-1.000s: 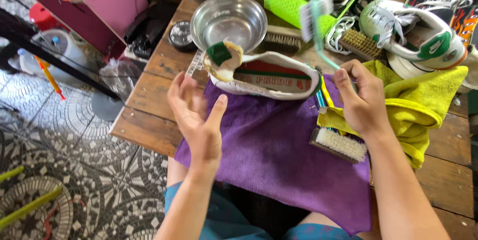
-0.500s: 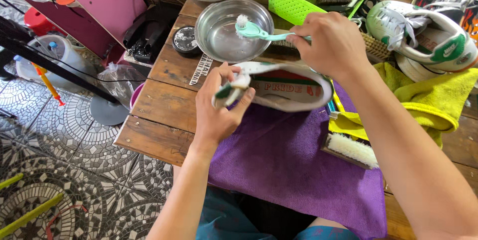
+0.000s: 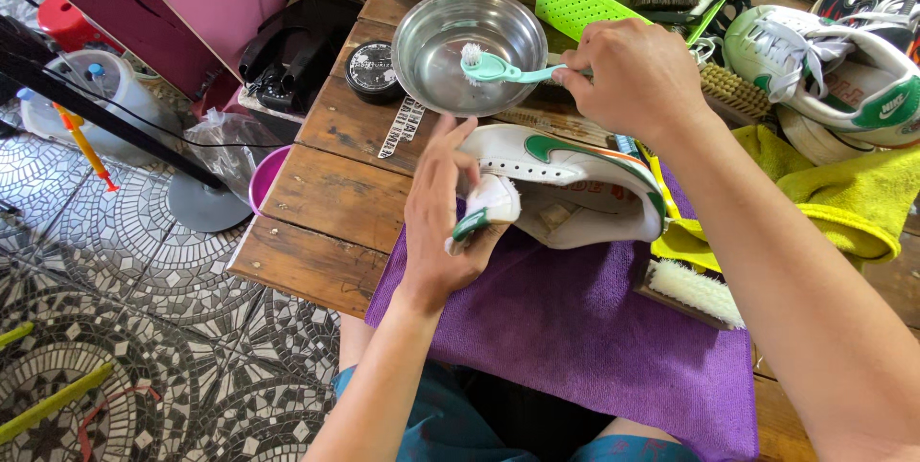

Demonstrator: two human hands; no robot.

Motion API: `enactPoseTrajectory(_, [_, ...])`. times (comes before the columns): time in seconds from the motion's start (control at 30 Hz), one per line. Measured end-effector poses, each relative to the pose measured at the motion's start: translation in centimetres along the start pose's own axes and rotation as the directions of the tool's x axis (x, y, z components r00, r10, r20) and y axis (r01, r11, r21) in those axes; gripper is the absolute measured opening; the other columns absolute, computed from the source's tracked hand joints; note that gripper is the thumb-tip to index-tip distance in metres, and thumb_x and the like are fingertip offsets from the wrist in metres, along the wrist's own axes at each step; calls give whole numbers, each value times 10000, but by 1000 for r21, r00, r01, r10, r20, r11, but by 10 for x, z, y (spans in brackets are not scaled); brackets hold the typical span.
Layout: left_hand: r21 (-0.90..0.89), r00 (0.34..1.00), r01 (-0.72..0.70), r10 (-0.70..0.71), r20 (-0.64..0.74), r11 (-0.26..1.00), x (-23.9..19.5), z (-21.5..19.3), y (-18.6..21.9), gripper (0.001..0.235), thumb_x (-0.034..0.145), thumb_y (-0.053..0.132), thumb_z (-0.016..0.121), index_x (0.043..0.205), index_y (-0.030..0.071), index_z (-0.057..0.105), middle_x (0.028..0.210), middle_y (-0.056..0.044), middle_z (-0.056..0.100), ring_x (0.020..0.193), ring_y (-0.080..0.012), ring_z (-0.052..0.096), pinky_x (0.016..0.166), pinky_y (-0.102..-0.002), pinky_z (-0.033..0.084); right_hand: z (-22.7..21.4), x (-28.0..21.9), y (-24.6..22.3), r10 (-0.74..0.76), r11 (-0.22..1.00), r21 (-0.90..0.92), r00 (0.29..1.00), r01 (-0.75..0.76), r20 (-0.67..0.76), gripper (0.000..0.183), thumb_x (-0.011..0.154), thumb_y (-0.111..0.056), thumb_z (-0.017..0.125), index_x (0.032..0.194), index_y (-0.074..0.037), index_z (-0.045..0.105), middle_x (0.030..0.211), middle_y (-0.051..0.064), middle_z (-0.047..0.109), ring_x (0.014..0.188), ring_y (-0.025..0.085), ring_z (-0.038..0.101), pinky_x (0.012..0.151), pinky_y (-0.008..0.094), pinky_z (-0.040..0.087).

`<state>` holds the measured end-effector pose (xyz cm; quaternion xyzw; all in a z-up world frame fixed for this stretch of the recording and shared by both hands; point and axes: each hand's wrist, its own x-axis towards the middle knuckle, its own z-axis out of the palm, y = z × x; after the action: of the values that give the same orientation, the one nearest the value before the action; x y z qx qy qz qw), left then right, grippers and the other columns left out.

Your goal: The person cleans a white and green sneaker by scrubbing the interior and exterior with a toothbrush dipped in water. They then wipe the shoe with a yellow cloth to remove excess moisture.

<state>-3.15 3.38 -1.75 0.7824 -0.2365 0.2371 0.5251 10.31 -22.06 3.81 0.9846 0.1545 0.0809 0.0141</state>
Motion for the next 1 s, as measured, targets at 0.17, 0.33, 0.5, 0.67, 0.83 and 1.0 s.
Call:
enactPoseTrajectory(0.17, [62,1000,-27,28,-14,998,-3,-6,1,566,1082,557,561,1351,60,593,1453,-156,655,1391,-379,622,1193,-492,501,1,1,-4,13,1000,-3,1000,-13,10,359,1155,-459,642,1214,-220,904,1075,11,792,1003,390,746,725,596,593])
enactPoseTrajectory(0.33, [16,998,-61,61,19,998,-3,-13,1,562,1017,564,599,1332,99,615,1529,-152,621,1454,-384,578,1232,-522,485,-27,-14,-11,86,989,117,996,-90,39,316,1162,-369,677,1267,-164,893,1216,67,836,1044,392,748,800,609,640])
enactPoseTrajectory(0.5, [-30,978,-206,207,22,978,11,-27,10,718,981,636,727,1489,158,556,1619,-133,623,1638,-397,566,1467,-738,286,-34,-60,21,209,884,441,975,-156,-75,251,1157,-222,757,1257,-17,862,1184,198,836,1101,312,815,1103,455,581])
enactPoseTrajectory(0.67, [-221,938,-262,302,170,939,57,-46,47,614,1058,645,562,1255,75,680,1296,-158,760,1243,-337,772,1156,-485,587,-7,-135,61,353,847,459,929,-267,-110,302,1259,-243,750,1064,-70,901,783,19,718,697,127,559,719,346,447])
enactPoseTrajectory(0.83, [84,917,-231,188,351,969,110,-12,61,268,1111,376,658,1000,159,771,972,26,847,840,-172,775,752,-356,497,25,-169,60,398,698,707,884,-117,-247,430,1286,-89,683,865,-12,717,826,32,617,800,129,535,717,313,413])
enactPoseTrajectory(1.0, [466,921,-260,71,384,846,147,41,42,451,898,653,934,840,225,806,803,10,802,767,-320,755,563,-516,516,30,-166,42,338,745,658,790,107,-512,319,1244,-180,713,1128,87,844,904,119,683,780,188,535,654,356,373])
